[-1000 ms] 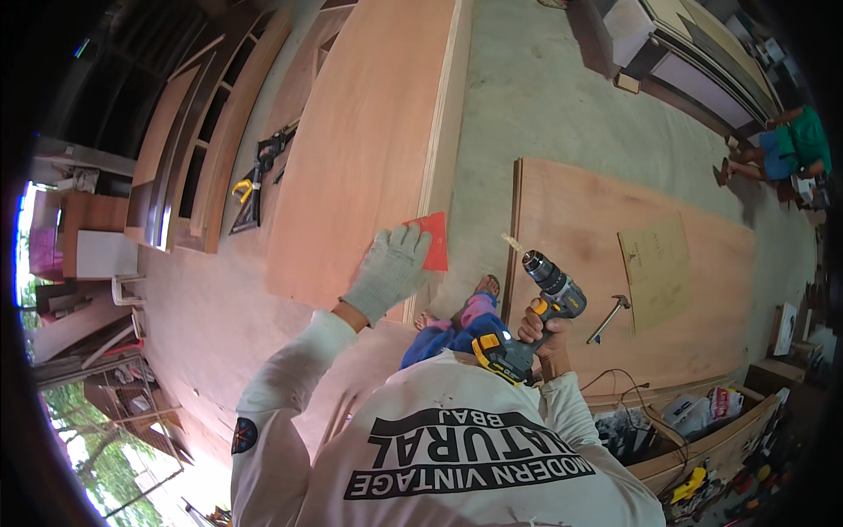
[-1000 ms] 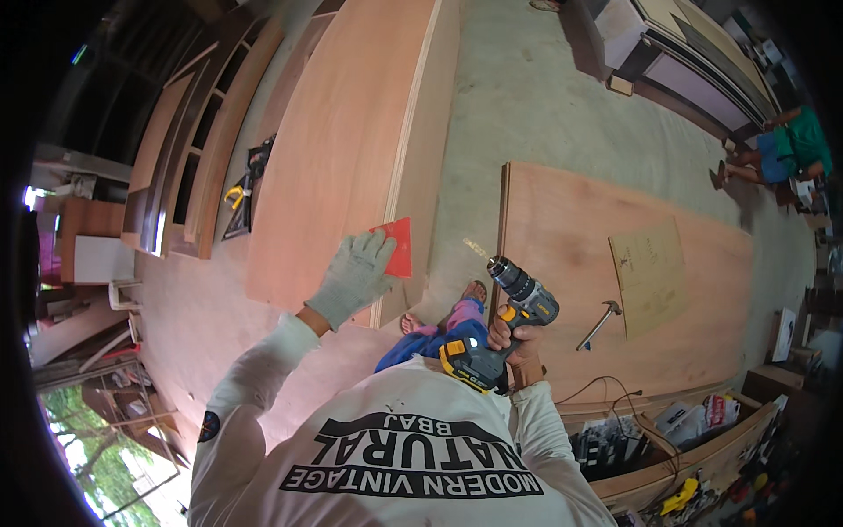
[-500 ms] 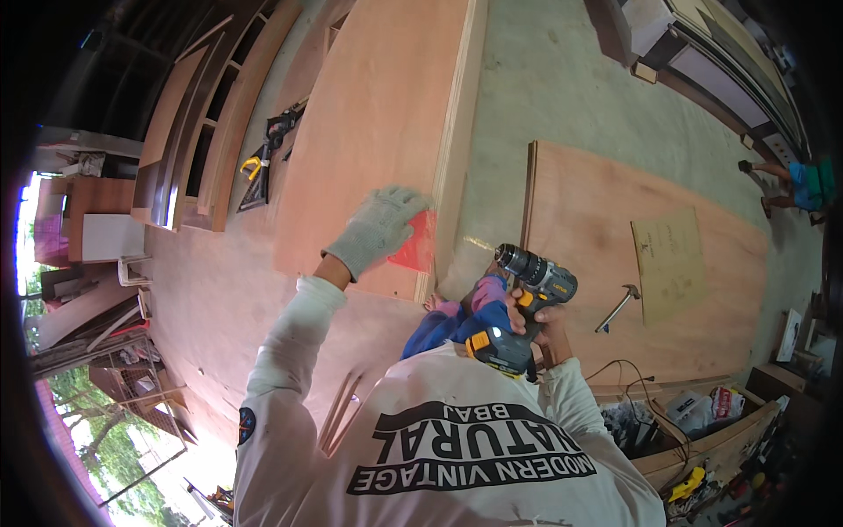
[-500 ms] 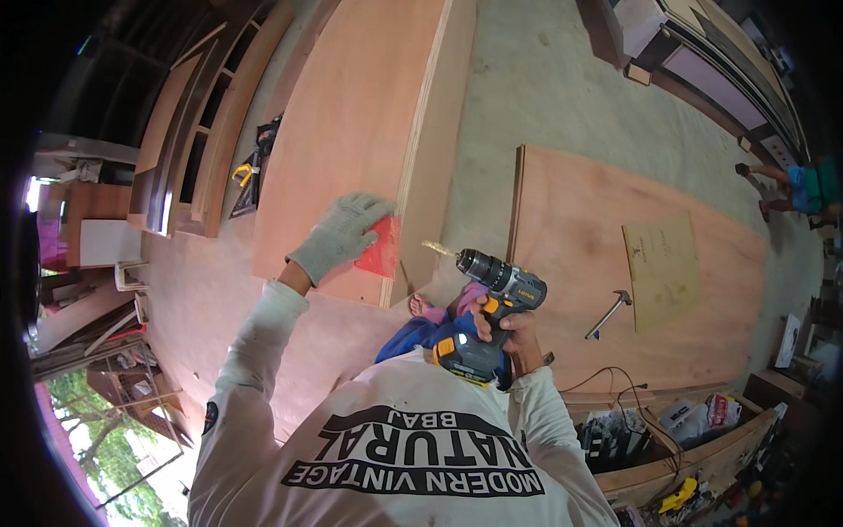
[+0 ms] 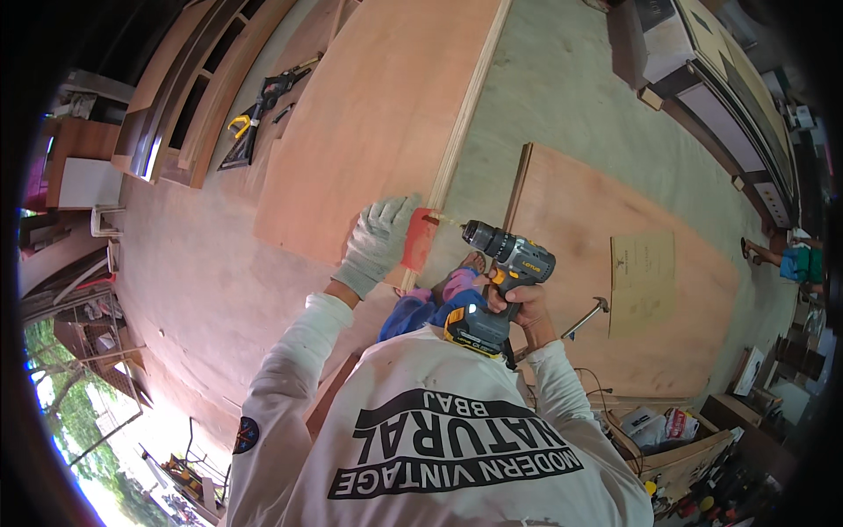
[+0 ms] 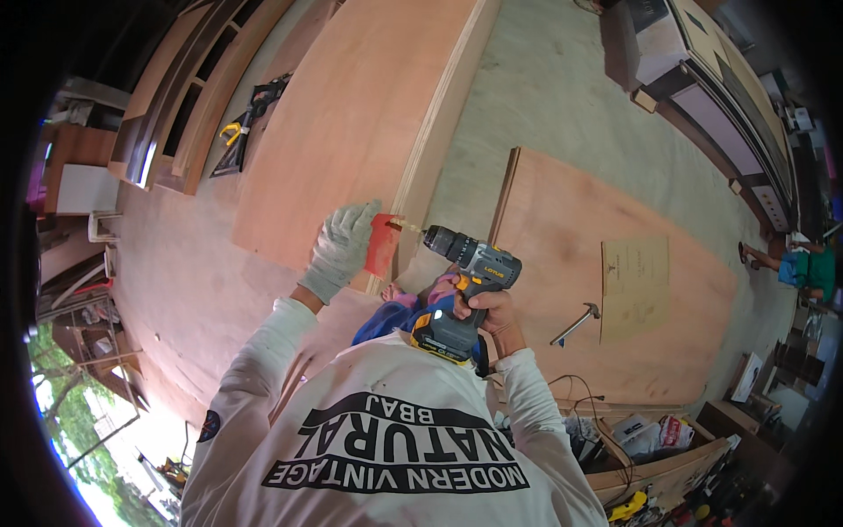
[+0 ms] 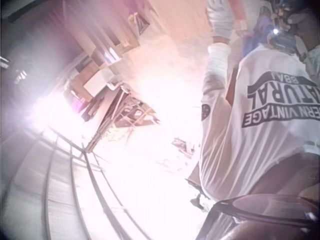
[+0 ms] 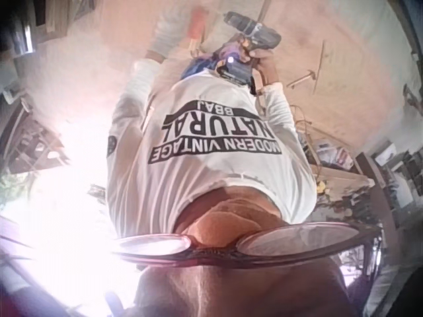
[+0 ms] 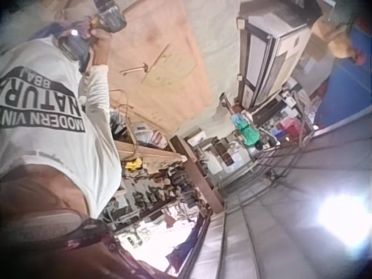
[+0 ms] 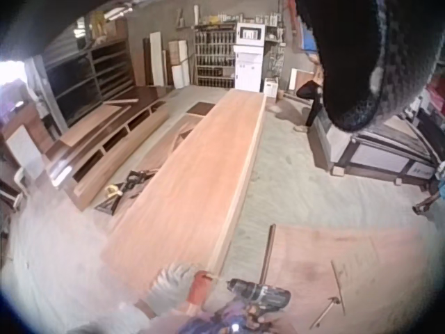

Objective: The person takes a heat gun from a storage rack, plugs it into an outlet, and uses it to heat a red component while holding it by hand on a wooden board. Then, the person uses a cordless drill to drive a screw into the component on the board.

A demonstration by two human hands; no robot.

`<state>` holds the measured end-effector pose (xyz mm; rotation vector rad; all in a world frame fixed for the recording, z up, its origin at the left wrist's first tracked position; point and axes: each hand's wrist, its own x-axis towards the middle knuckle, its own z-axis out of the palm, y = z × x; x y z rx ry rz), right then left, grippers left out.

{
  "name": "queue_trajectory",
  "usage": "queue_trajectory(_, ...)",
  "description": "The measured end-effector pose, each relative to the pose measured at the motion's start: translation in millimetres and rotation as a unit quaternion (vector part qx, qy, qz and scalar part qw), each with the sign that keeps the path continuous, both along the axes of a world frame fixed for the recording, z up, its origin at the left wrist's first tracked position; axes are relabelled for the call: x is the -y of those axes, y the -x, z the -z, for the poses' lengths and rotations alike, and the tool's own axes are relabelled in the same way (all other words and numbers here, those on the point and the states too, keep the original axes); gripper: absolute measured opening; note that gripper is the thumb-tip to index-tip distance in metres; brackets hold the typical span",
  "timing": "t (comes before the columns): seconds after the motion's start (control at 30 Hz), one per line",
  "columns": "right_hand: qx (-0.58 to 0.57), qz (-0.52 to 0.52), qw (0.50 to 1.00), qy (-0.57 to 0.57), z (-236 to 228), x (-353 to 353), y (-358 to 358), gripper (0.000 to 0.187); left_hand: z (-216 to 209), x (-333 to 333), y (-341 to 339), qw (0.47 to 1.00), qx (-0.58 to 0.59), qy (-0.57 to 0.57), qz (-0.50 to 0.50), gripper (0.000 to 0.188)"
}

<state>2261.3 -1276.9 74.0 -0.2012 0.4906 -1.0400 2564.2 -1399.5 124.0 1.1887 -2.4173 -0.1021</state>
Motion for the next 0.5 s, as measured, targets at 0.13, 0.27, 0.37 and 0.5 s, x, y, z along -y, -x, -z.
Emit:
queue_trajectory(0.13,-0.004,-0.052,0.997,-0.063,5,1,-4,0.052,3,-2,0,1.0,0.005,0.001,-0.021,0.061)
queue_trajectory(0.27,0.028,-0.015,0.998,-0.047,6,1,-5,0.046,5,-1,-4,0.999,0.031,-0.012,-0.022,0.067)
queue_trajectory(0.37,-0.013,-0.032,0.998,-0.054,9,0,0,0.047,8,10,-8,0.998,0.047,-0.026,-0.019,0.067)
queue_trajectory(0.5,0.015,0.081,0.989,-0.121,12,-12,4,0.048,8,9,-12,0.999,0.051,-0.011,-0.003,0.066)
